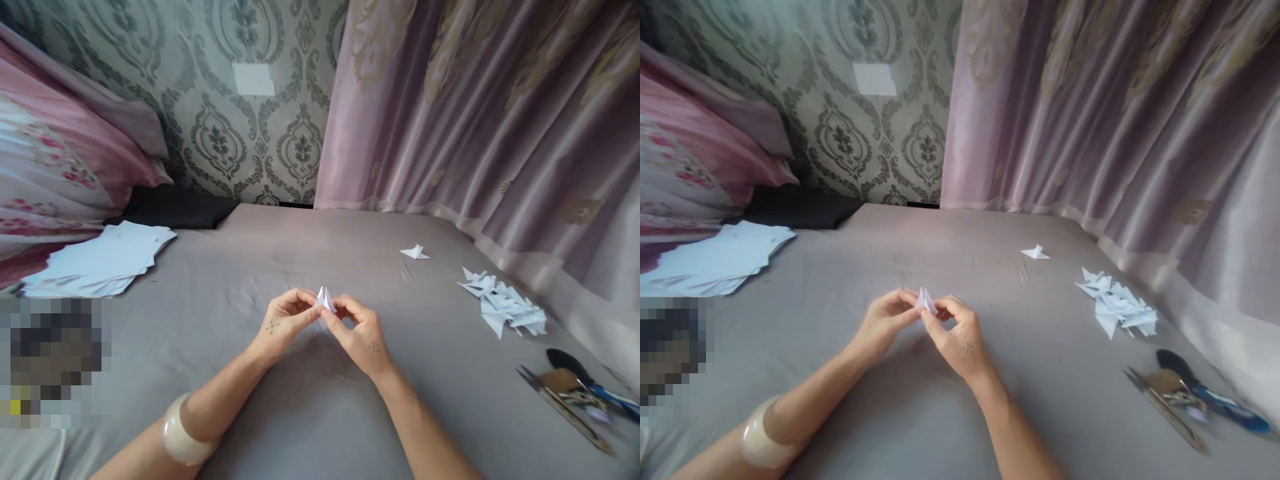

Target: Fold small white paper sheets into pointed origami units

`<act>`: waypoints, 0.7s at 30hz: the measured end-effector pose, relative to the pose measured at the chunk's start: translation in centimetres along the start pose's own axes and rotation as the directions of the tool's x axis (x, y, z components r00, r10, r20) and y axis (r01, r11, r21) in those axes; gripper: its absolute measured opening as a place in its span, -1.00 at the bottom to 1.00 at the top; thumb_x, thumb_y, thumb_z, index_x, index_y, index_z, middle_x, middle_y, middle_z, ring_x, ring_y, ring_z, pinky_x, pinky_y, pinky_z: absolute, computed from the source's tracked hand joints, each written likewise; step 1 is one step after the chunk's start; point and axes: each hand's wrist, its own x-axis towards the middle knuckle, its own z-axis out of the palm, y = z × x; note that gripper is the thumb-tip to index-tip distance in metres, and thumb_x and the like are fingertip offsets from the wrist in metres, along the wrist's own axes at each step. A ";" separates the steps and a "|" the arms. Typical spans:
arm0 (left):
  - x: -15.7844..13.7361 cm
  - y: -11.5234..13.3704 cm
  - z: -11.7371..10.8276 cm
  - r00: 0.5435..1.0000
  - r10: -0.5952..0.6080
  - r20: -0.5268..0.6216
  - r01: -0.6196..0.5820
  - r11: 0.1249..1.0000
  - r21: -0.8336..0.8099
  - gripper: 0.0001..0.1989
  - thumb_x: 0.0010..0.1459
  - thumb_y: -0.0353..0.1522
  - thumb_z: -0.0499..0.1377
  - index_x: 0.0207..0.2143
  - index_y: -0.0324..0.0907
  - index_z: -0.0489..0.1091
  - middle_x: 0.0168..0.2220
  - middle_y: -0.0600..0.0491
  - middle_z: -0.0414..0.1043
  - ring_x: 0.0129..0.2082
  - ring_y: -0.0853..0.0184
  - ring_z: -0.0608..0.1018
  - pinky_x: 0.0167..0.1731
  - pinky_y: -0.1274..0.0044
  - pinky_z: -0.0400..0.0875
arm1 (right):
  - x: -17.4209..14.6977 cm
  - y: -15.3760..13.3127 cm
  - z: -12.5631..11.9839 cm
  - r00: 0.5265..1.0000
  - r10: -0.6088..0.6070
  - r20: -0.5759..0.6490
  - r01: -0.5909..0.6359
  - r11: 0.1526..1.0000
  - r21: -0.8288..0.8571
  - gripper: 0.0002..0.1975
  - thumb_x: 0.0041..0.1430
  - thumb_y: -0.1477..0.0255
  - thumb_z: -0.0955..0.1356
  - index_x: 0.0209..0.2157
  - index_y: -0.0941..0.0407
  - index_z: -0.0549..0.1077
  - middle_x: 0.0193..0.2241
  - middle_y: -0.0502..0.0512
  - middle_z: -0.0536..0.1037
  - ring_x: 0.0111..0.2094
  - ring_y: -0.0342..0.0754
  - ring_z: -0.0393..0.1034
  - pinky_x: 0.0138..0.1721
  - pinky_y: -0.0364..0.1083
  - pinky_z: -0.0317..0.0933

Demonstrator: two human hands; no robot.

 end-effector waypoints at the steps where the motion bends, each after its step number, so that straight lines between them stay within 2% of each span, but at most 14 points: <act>1: 0.0 0.0 0.0 1.000 -0.001 -0.001 0.001 1.000 0.007 -0.80 -0.06 -0.32 0.39 -0.49 -0.23 0.45 -0.37 0.05 0.51 -0.34 0.35 0.53 -0.26 0.51 0.40 | 0.0 0.1 0.0 1.000 0.003 0.005 -0.003 1.000 0.011 -0.88 0.16 0.34 0.36 -0.37 0.08 0.50 -0.42 0.04 0.50 -0.36 -0.07 0.35 -0.25 -0.10 0.24; 6: 0.1 -0.4 -0.1 1.000 0.023 -0.008 -0.023 0.999 -0.027 -0.81 -0.06 -0.37 0.39 -0.46 -0.22 0.42 -0.41 0.09 0.49 -0.38 0.41 0.51 -0.30 0.56 0.39 | 0.0 0.4 -0.2 1.000 0.021 0.008 -0.021 0.998 0.063 -0.88 0.15 0.35 0.37 -0.37 0.09 0.52 -0.42 0.03 0.49 -0.36 -0.07 0.36 -0.25 -0.10 0.25; 9: 0.1 -0.6 -0.1 0.999 0.034 -0.027 -0.035 0.997 -0.067 -0.77 -0.07 -0.42 0.40 -0.33 -0.18 0.44 -0.46 0.14 0.46 -0.42 0.46 0.48 -0.34 0.61 0.38 | 0.0 0.7 -0.4 0.997 0.068 0.027 -0.070 0.991 0.111 -0.87 0.14 0.33 0.38 -0.39 0.08 0.52 -0.44 0.03 0.49 -0.37 -0.07 0.37 -0.26 -0.10 0.25; 12: 0.1 -0.6 0.0 1.000 -0.004 -0.015 0.003 0.998 -0.064 -0.67 -0.06 -0.42 0.39 -0.19 -0.16 0.47 -0.43 0.13 0.46 -0.39 0.46 0.48 -0.30 0.61 0.38 | 0.1 1.0 -0.5 0.997 0.070 0.036 -0.074 0.990 0.123 -0.88 0.13 0.33 0.38 -0.40 0.07 0.51 -0.43 0.02 0.50 -0.35 -0.07 0.38 -0.25 -0.09 0.25; 17: 0.2 -0.6 -0.1 0.991 -0.129 0.038 0.131 0.990 -0.052 -0.79 -0.01 -0.35 0.37 -0.27 -0.18 0.54 -0.33 0.05 0.54 -0.29 0.37 0.53 -0.20 0.53 0.39 | 0.1 1.0 -0.5 1.000 0.025 0.005 -0.025 0.998 0.053 -0.87 0.16 0.34 0.37 -0.43 0.06 0.50 -0.46 0.01 0.48 -0.37 -0.09 0.36 -0.27 -0.10 0.24; 21: 0.2 -0.5 -0.3 0.989 -0.142 0.041 0.142 0.990 0.003 -0.85 -0.04 -0.33 0.38 -0.39 -0.19 0.56 -0.38 0.04 0.54 -0.33 0.34 0.53 -0.24 0.52 0.38 | 0.1 0.8 -0.1 1.000 0.017 -0.006 -0.017 1.000 0.013 -0.86 0.17 0.33 0.36 -0.43 0.06 0.50 -0.47 0.00 0.48 -0.39 -0.10 0.37 -0.29 -0.10 0.24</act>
